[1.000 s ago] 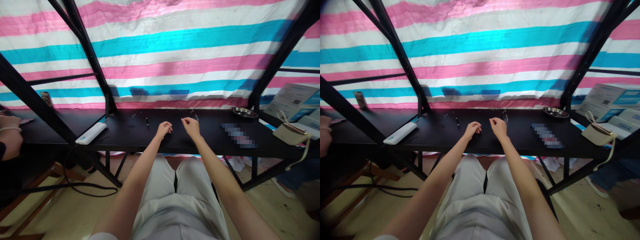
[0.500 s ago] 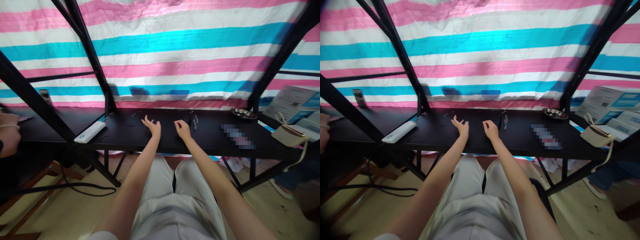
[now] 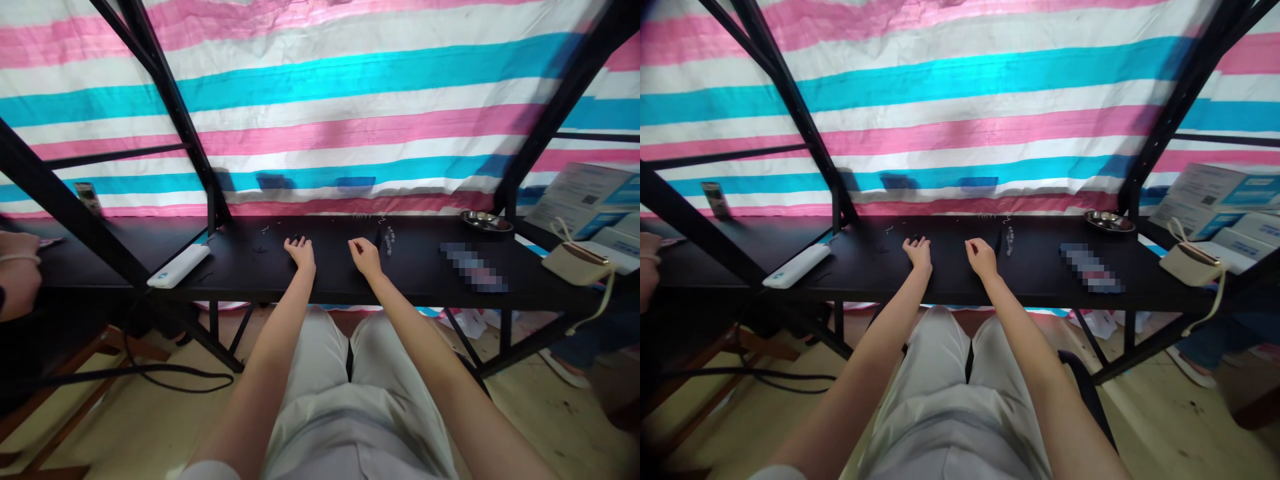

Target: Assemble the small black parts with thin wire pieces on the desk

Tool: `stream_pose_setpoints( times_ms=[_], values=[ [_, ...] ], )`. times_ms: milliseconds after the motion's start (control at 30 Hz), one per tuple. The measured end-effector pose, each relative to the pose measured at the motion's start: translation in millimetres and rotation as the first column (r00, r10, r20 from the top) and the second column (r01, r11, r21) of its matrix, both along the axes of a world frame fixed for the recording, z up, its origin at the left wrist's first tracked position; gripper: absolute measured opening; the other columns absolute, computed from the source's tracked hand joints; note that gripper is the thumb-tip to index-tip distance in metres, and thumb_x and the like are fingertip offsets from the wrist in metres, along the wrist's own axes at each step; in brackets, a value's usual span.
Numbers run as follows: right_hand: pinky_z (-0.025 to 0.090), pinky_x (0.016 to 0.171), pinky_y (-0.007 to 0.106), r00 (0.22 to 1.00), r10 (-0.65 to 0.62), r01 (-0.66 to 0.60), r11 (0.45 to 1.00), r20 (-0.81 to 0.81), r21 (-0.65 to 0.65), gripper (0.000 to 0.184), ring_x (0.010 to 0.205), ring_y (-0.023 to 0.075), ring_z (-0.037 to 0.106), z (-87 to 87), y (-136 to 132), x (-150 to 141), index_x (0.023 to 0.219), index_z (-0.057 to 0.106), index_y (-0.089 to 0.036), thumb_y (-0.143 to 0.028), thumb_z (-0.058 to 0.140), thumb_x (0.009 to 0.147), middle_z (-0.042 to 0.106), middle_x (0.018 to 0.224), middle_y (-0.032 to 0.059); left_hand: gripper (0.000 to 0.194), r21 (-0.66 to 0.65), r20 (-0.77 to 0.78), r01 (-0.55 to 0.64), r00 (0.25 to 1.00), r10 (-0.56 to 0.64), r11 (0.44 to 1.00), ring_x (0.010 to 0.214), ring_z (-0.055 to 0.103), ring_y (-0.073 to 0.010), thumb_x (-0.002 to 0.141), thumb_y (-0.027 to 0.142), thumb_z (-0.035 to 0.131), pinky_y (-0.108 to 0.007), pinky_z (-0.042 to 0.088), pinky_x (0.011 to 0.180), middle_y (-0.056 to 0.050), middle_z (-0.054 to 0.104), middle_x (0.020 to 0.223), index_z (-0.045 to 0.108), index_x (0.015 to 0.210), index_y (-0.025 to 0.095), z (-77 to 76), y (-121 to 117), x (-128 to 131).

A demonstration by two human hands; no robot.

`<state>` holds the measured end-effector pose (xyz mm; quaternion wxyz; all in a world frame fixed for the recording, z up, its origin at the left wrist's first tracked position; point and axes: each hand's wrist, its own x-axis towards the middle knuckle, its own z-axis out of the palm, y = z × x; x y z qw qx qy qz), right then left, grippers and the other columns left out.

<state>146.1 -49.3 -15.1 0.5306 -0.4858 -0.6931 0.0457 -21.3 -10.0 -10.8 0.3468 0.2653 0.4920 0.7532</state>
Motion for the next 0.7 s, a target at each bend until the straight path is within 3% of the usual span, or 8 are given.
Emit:
stream_pose_setpoints(
  times_ms=[100, 233, 400, 700],
  values=[
    [0.043, 0.069, 0.028, 1.000, -0.001, 0.001, 1.000, 0.007, 0.004, 0.036, 0.070, 0.0166, 0.055, -0.4, 0, 0, 0.077, 0.060, -0.020, -0.044, 0.036, 0.089, 0.061, 0.076, 0.0057, 0.038, -0.005, 0.001, 0.012, 1.000, -0.012, 1.000, 0.093, 0.064, -0.0126, 0.077, 0.009, 0.059, -0.023, 0.049, 0.084, -0.011, 0.057, 0.110, 0.044, 0.111, 0.017, -1.8, 2, -1],
    [0.043, 0.068, 0.028, 1.000, -0.002, 0.002, 1.000, 0.007, 0.025, 0.035, 0.068, 0.0160, 0.055, -1.5, 0, 1, 0.077, 0.060, -0.019, -0.042, 0.036, 0.089, 0.061, 0.076, 0.0051, 0.011, 0.065, 0.046, 0.172, 0.983, -0.175, 0.983, 0.073, 0.067, -0.0111, 0.078, 0.017, 0.060, -0.025, 0.051, 0.078, -0.005, 0.063, 0.083, 0.054, 0.087, 0.012, -1.7, 1, 2],
    [0.043, 0.069, 0.028, 1.000, -0.007, 0.006, 1.000, 0.024, 0.012, 0.034, 0.069, 0.0161, 0.054, -2.3, 1, 2, 0.078, 0.060, -0.019, -0.041, 0.037, 0.089, 0.061, 0.076, 0.0054, 0.013, 0.081, 0.064, 0.450, 0.888, -0.455, 0.890, 0.066, 0.065, -0.0089, 0.074, 0.019, 0.066, -0.025, 0.051, 0.077, -0.003, 0.064, 0.075, 0.058, 0.079, 0.011, 3.6, -7, 8],
    [0.043, 0.074, 0.028, 0.985, 0.124, -0.111, 0.988, 0.117, -0.109, 0.030, 0.080, 0.0168, 0.057, -3.9, 0, -3, 0.095, 0.059, -0.020, -0.039, 0.036, 0.091, 0.062, 0.094, 0.0061, 0.015, 0.031, 0.050, 0.712, 0.700, -0.712, 0.702, 0.067, 0.067, -0.0115, 0.071, 0.018, 0.071, -0.028, 0.049, 0.082, -0.002, 0.065, 0.069, 0.063, 0.081, 0.011, 8.8, -20, 15]
  ],
)
